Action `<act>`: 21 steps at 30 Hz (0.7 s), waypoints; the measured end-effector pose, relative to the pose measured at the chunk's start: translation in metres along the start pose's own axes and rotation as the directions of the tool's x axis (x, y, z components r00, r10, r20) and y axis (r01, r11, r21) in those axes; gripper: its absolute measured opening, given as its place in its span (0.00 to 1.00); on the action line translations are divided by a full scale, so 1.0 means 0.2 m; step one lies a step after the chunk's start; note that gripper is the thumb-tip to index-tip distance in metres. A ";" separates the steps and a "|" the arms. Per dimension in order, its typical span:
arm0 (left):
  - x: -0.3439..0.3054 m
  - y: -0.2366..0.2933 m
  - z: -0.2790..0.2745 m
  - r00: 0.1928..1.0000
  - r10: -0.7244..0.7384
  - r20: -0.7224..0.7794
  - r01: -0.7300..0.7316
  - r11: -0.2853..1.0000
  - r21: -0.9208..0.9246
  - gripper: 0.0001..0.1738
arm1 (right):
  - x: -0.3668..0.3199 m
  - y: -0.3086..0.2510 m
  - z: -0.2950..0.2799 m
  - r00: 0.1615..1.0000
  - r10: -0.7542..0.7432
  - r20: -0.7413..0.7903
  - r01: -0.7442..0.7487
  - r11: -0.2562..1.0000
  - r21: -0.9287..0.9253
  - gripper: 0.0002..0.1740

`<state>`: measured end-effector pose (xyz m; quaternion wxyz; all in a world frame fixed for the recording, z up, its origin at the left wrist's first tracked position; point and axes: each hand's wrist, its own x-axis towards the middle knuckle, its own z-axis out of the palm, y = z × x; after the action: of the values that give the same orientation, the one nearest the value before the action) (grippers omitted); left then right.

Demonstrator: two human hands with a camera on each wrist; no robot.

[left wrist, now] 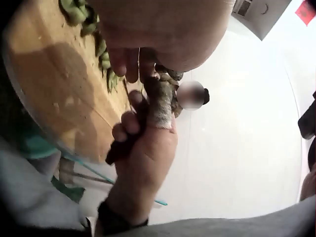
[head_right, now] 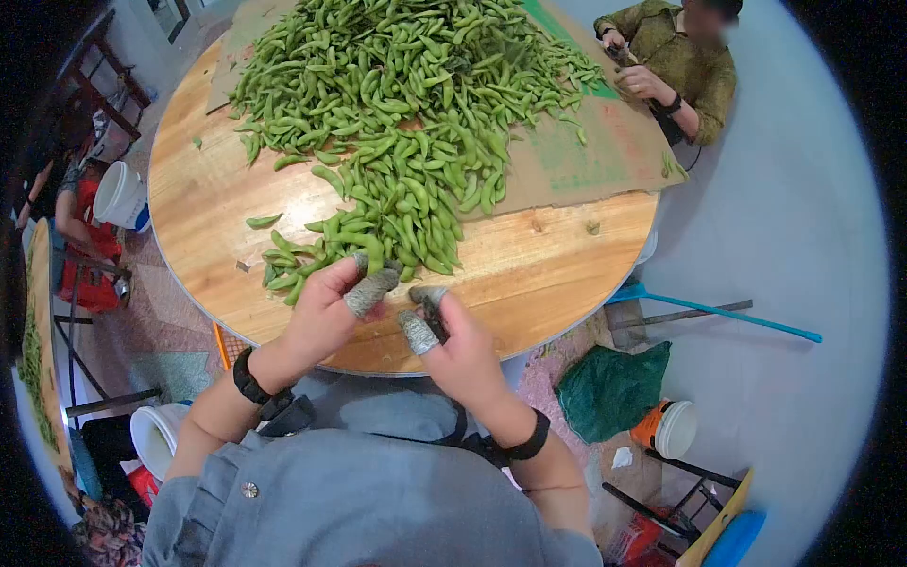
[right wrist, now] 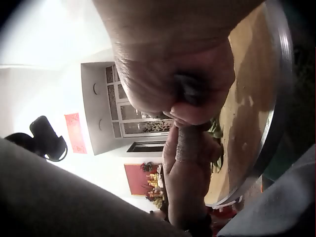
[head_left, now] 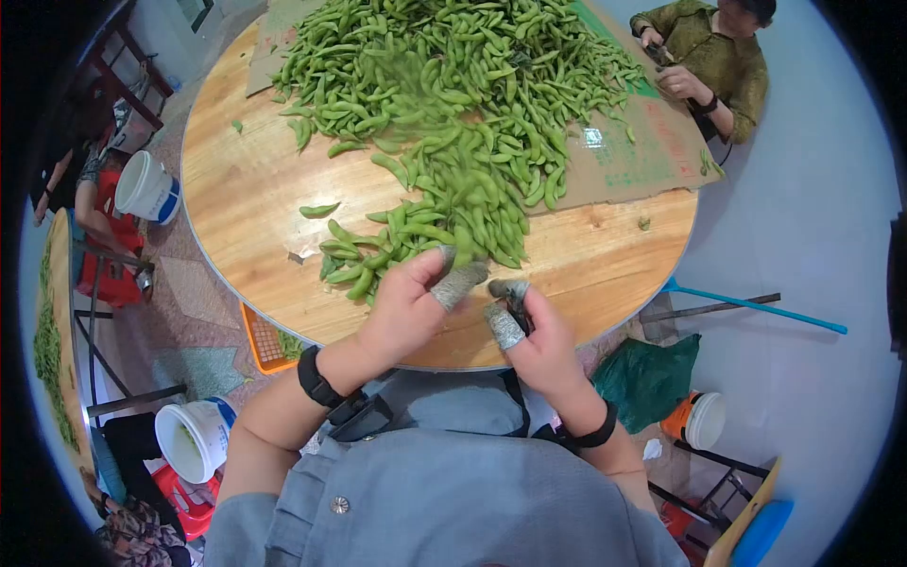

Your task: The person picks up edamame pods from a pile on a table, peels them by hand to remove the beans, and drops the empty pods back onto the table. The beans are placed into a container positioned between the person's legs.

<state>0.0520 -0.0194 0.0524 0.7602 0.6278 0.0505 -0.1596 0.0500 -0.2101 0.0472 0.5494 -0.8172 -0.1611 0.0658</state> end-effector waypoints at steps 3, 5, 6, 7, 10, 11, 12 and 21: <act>-0.01 -0.05 -0.05 0.999 -0.034 0.005 0.033 0.989 0.145 0.12 | 0.01 0.07 -0.03 0.979 0.179 0.098 -0.189 0.976 0.106 0.20; -0.02 -0.09 -0.06 0.997 0.077 0.032 -0.082 0.979 0.187 0.12 | 0.03 0.07 -0.05 0.948 0.214 0.235 -0.277 0.919 0.282 0.23; -0.04 -0.08 -0.06 0.995 0.074 0.071 -0.087 0.976 0.202 0.13 | 0.03 0.06 -0.05 0.946 0.221 0.236 -0.284 0.916 0.283 0.23; -0.05 -0.06 -0.06 0.991 0.072 0.111 -0.094 0.972 0.217 0.13 | 0.03 0.02 -0.06 0.916 0.241 0.321 -0.349 0.873 0.341 0.23; -0.04 -0.10 -0.06 0.969 0.172 0.180 -0.213 0.946 0.245 0.14 | 0.04 -0.02 -0.05 0.877 0.246 0.413 -0.413 0.825 0.385 0.23; -0.03 -0.12 -0.06 0.953 0.225 0.200 -0.269 0.935 0.229 0.14 | 0.04 -0.02 -0.05 0.876 0.236 0.421 -0.406 0.831 0.379 0.24; -0.03 -0.13 -0.06 0.954 0.223 0.200 -0.267 0.936 0.228 0.14 | 0.04 -0.02 -0.04 0.875 0.238 0.422 -0.408 0.831 0.379 0.24; -0.05 -0.07 -0.08 0.942 0.160 0.294 -0.332 0.565 0.755 0.18 | 0.02 -0.01 -0.04 0.870 0.264 0.416 -0.461 0.737 0.494 0.23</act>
<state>0.0402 -0.0050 0.0395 0.4164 0.8819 -0.1878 -0.1170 0.0561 -0.2146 0.0517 0.7136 -0.6045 -0.0552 0.3498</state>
